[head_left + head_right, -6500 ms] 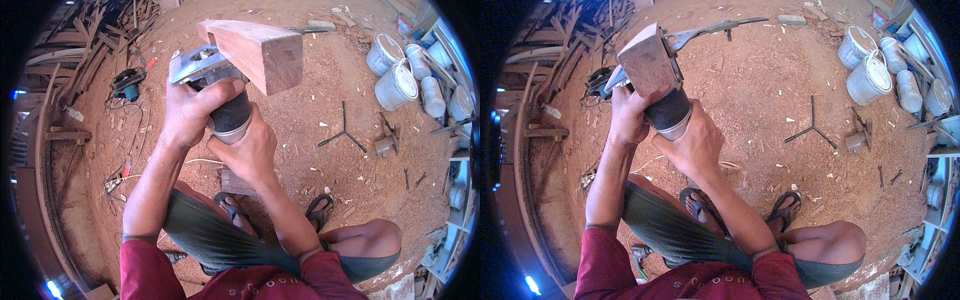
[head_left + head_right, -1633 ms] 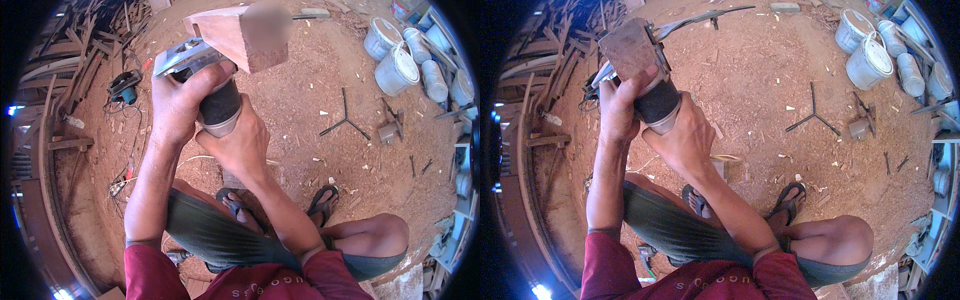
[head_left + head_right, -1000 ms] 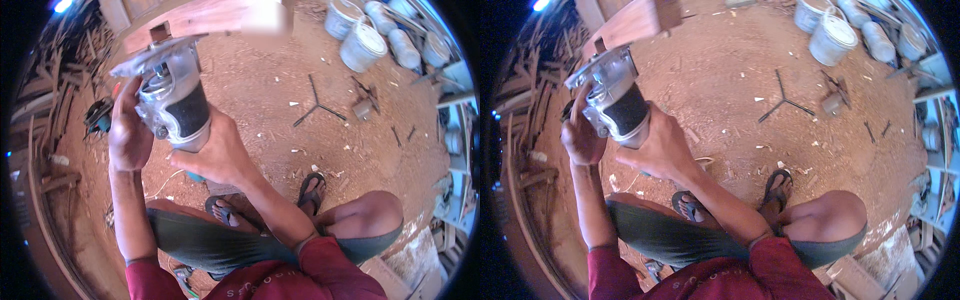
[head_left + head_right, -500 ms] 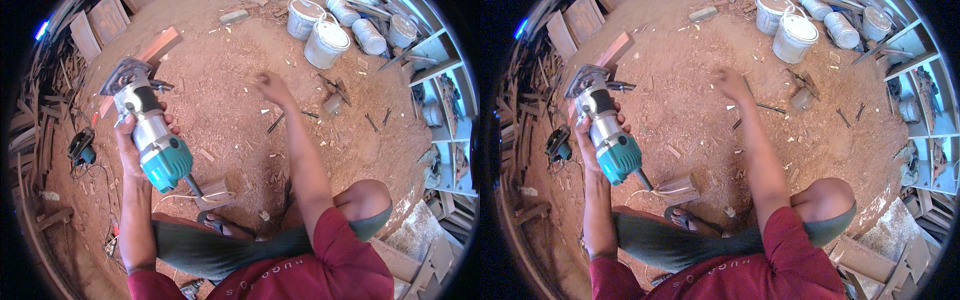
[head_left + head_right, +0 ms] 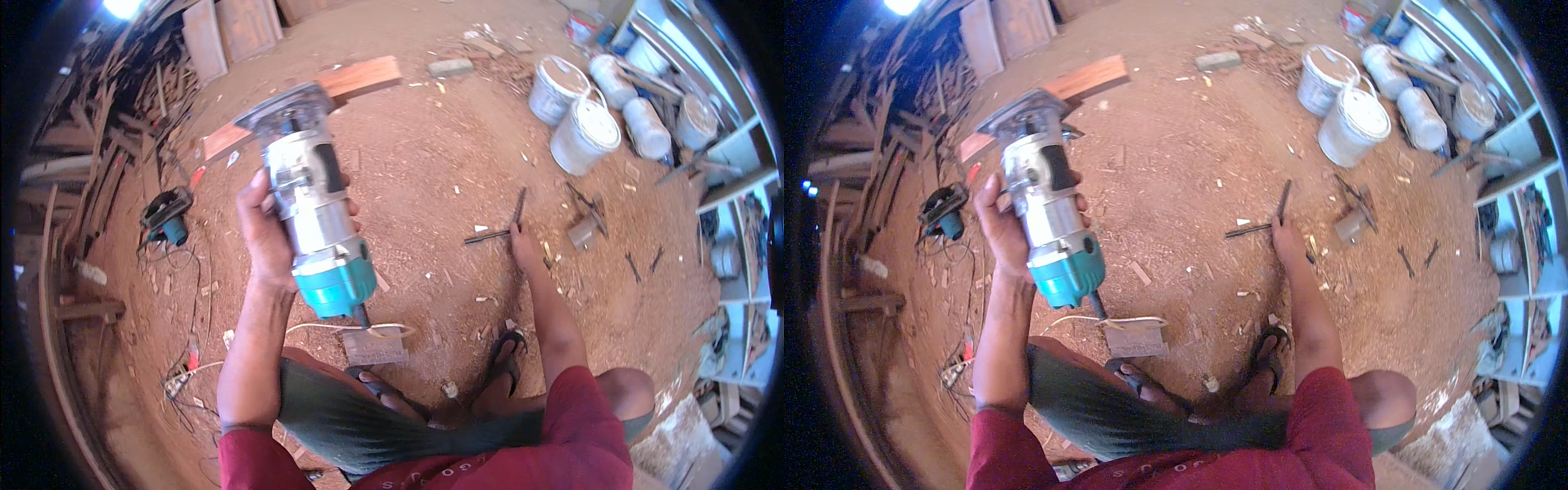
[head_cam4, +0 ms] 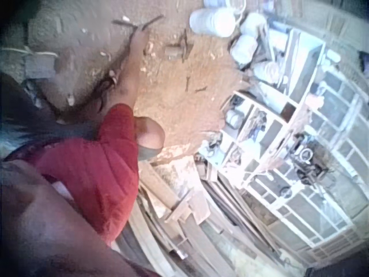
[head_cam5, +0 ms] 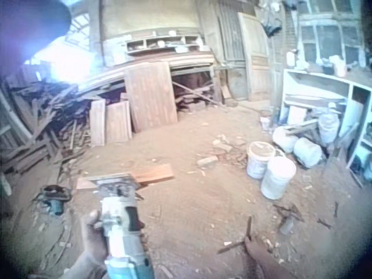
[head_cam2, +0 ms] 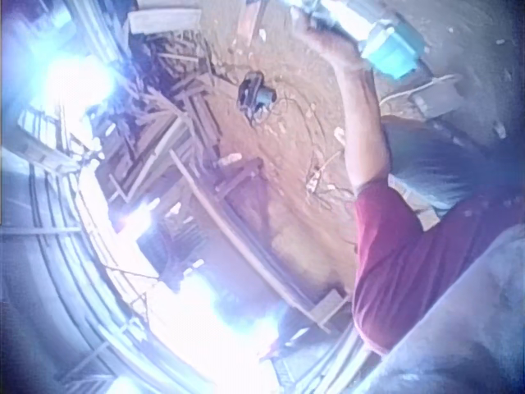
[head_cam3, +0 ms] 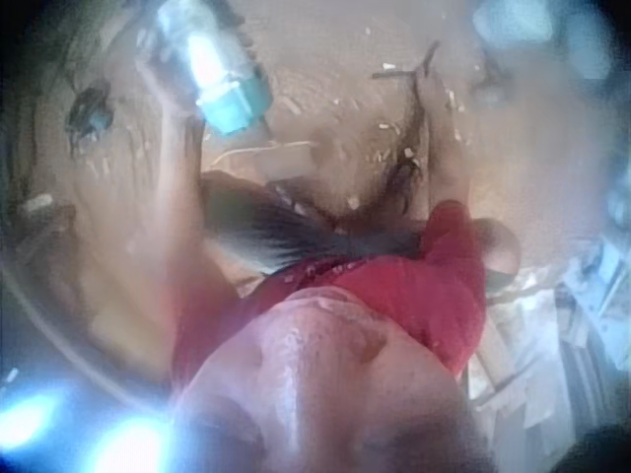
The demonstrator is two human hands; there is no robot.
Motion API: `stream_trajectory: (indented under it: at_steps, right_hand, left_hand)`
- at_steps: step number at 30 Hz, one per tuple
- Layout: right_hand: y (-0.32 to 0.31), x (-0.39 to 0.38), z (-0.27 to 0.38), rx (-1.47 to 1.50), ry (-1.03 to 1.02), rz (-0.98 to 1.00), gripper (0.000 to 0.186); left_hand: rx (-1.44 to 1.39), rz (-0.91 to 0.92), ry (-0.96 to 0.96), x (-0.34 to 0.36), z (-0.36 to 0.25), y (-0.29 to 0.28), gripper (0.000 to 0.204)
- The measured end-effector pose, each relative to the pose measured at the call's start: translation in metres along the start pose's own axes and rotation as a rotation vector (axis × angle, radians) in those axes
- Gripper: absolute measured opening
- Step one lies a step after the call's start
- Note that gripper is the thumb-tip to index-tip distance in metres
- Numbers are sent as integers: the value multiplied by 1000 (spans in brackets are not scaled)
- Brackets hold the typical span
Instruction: The person holds a wood router and a wooden component. They use a wrench to adjust the router, then guide the power tool along the edges of curved wooden boards while they are stacked.
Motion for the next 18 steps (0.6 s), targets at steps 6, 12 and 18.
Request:
stream_trajectory:
  at_steps: [6, 12, 18]
  right_hand:
    - [-44, -5, 32, 77, 22, -242, 26]
    - [-148, -24, 96, 972, -461, -416, 21]
    - [-241, -116, 174, 1050, -941, -167, 21]
  left_hand:
    - [14, -26, -20, -12, -4, -2, 74]
    - [123, -40, -21, -24, -23, -2, 60]
    - [169, -93, -22, -47, -33, -15, 54]
Point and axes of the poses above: each hand's wrist, its own x-axis towards the middle knuckle, its own y-axis out of the palm, z = x × y, the point moved 1 cm from there along x, towards the middle knuckle, and after that the axes turned 13 degrees about z, right-handed, at the moved point
